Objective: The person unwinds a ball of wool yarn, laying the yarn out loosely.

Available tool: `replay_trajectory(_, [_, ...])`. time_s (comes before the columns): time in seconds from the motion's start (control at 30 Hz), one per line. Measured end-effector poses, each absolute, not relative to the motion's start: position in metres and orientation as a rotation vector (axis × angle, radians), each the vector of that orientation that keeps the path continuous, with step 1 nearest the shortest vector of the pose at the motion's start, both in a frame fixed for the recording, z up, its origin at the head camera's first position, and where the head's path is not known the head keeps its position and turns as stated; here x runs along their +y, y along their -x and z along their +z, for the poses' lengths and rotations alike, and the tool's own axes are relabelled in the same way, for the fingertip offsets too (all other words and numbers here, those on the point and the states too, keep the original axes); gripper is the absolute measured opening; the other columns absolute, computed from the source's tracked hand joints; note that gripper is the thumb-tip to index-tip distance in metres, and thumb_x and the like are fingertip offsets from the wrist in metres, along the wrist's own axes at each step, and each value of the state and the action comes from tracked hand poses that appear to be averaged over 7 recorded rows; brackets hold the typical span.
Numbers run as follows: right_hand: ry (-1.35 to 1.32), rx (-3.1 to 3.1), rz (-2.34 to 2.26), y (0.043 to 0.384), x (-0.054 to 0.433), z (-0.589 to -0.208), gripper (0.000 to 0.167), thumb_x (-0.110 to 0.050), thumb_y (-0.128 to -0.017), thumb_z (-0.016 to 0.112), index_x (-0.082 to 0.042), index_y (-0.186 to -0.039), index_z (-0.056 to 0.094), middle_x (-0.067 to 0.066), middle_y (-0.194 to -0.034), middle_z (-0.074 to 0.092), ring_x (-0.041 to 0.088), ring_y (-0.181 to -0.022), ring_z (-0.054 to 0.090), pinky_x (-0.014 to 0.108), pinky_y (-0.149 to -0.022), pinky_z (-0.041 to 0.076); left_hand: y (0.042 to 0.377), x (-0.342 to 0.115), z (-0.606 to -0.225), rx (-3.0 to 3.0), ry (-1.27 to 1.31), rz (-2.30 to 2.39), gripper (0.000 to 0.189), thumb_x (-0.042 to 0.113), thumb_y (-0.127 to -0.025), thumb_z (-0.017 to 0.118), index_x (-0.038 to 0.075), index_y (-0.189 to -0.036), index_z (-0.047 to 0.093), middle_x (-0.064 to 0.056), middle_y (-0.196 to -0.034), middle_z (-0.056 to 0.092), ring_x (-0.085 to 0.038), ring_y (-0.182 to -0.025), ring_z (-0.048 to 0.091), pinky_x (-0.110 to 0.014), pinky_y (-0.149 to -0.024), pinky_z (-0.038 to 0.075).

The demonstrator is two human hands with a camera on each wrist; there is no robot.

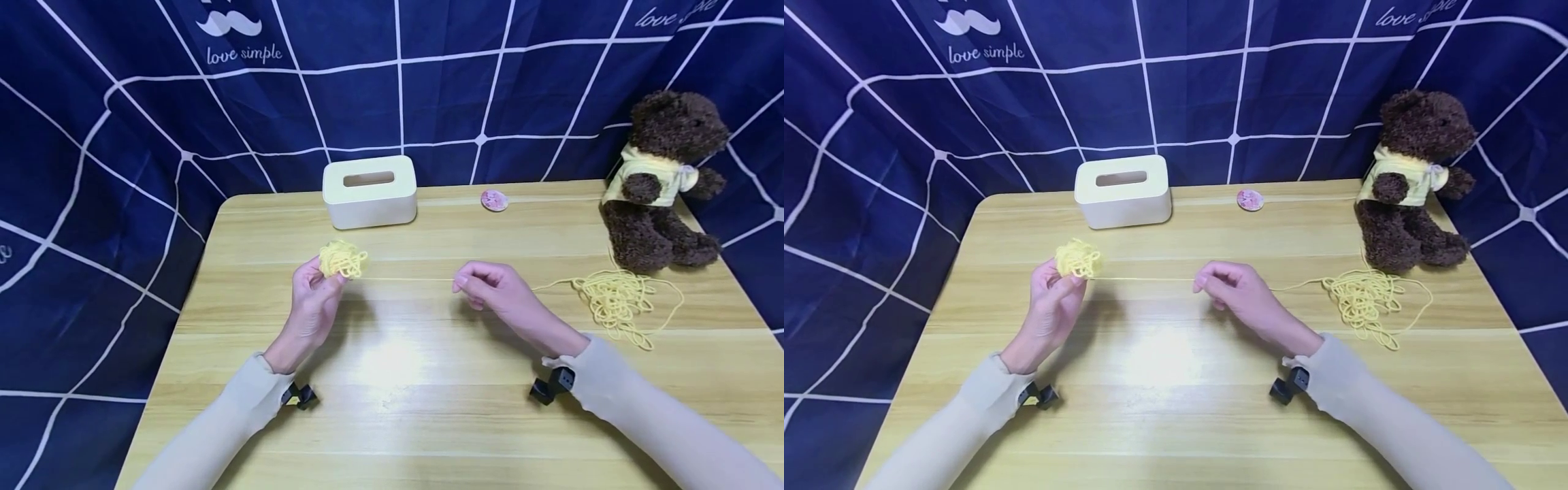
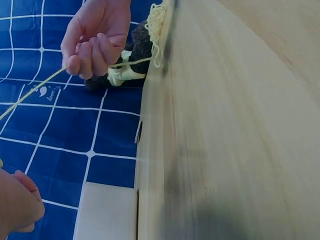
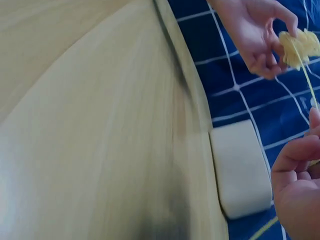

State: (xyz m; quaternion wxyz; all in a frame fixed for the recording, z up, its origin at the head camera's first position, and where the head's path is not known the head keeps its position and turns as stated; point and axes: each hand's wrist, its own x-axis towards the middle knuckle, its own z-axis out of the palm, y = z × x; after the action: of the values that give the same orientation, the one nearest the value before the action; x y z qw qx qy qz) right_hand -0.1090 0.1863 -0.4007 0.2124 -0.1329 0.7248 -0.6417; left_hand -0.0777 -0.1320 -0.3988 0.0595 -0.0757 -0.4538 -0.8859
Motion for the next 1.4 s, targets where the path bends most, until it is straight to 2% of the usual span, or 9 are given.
replay_trajectory(0.17, [0.300, 2.064, -1.842, 0.110, 0.208, -0.404, 0.024, -0.014, -0.111, 0.061, 0.009, -0.107, 0.068, 0.001, -0.078, 0.051, 0.015, -0.067, 0.047, 0.029, -0.060, 0.046, 0.078, -0.132, -0.401, -1.356, 0.216, -2.685, 0.038, -0.008, -0.080, 0.058, 0.008, -0.107, 0.079, -0.003, -0.106, 0.076, -0.013, -0.098, 0.069, -0.027, -0.095, 0.057])
replay_trajectory(0.33, [0.263, 2.107, -1.896, 0.110, 0.229, -0.411, 0.020, -0.009, -0.111, 0.060, 0.005, -0.102, 0.070, 0.002, -0.073, 0.051, 0.015, -0.064, 0.048, 0.029, -0.058, 0.046, 0.078, -0.133, -0.400, -1.356, 0.231, -2.680, 0.040, -0.007, -0.078, 0.057, 0.009, -0.107, 0.079, -0.002, -0.105, 0.075, -0.014, -0.099, 0.067, -0.028, -0.097, 0.055])
replay_trajectory(0.7, [0.124, 2.100, -2.079, 0.112, 0.279, -0.417, 0.019, -0.006, -0.110, 0.061, 0.007, -0.101, 0.072, 0.004, -0.073, 0.055, 0.015, -0.064, 0.048, 0.025, -0.056, 0.048, 0.077, -0.138, -0.396, -1.356, 0.205, -2.662, 0.039, -0.009, -0.075, 0.056, 0.009, -0.103, 0.077, 0.000, -0.098, 0.070, -0.014, -0.092, 0.061, -0.023, -0.086, 0.054])
replay_trajectory(0.83, [0.070, 2.048, -2.176, 0.114, 0.303, -0.418, 0.018, -0.005, -0.110, 0.062, 0.006, -0.103, 0.074, 0.004, -0.076, 0.059, 0.014, -0.064, 0.047, 0.023, -0.056, 0.047, 0.076, -0.139, -0.396, -1.361, 0.216, -2.660, 0.037, -0.008, -0.076, 0.059, 0.009, -0.104, 0.077, -0.001, -0.099, 0.071, -0.014, -0.092, 0.063, -0.023, -0.086, 0.054])
replay_trajectory(0.97, [0.004, 1.926, -2.326, 0.116, 0.331, -0.420, 0.017, -0.002, -0.110, 0.061, 0.004, -0.102, 0.075, 0.004, -0.085, 0.068, 0.012, -0.065, 0.048, 0.022, -0.057, 0.048, 0.077, -0.140, -0.396, -1.393, 0.254, -2.644, 0.032, -0.006, -0.079, 0.063, 0.007, -0.104, 0.078, -0.004, -0.107, 0.069, -0.015, -0.096, 0.063, -0.022, -0.083, 0.056])
replay_trajectory(1.03, [-0.031, 1.842, -2.418, 0.117, 0.344, -0.421, 0.019, 0.002, -0.109, 0.059, 0.005, -0.101, 0.075, 0.006, -0.088, 0.071, 0.012, -0.064, 0.049, 0.021, -0.055, 0.047, 0.078, -0.140, -0.396, -1.406, 0.290, -2.627, 0.029, -0.005, -0.081, 0.063, 0.007, -0.102, 0.079, -0.005, -0.110, 0.065, -0.016, -0.100, 0.060, -0.022, -0.084, 0.056])
replay_trajectory(1.1, [-0.063, 1.760, -2.496, 0.118, 0.357, -0.421, 0.022, 0.005, -0.110, 0.056, 0.006, -0.098, 0.075, 0.006, -0.084, 0.069, 0.012, -0.062, 0.046, 0.022, -0.050, 0.040, 0.079, -0.140, -0.396, -1.410, 0.315, -2.617, 0.030, -0.005, -0.082, 0.062, 0.007, -0.102, 0.080, -0.006, -0.111, 0.062, -0.017, -0.102, 0.058, -0.023, -0.086, 0.056])
replay_trajectory(1.23, [-0.124, 1.661, -2.612, 0.122, 0.384, -0.423, 0.029, 0.009, -0.110, 0.050, 0.009, -0.095, 0.074, 0.007, -0.077, 0.066, 0.013, -0.059, 0.045, 0.024, -0.049, 0.035, 0.078, -0.140, -0.397, -1.369, 0.297, -2.631, 0.036, -0.008, -0.081, 0.060, 0.007, -0.107, 0.080, -0.004, -0.109, 0.069, -0.017, -0.103, 0.064, -0.026, -0.094, 0.056])
replay_trajectory(1.4, [-0.220, 1.685, -2.674, 0.125, 0.415, -0.424, 0.027, 0.009, -0.110, 0.050, 0.010, -0.096, 0.074, 0.009, -0.081, 0.070, 0.014, -0.061, 0.049, 0.022, -0.050, 0.045, 0.077, -0.140, -0.397, -1.338, 0.262, -2.649, 0.037, -0.008, -0.080, 0.061, 0.008, -0.109, 0.079, -0.004, -0.106, 0.076, -0.015, -0.099, 0.069, -0.028, -0.096, 0.057])
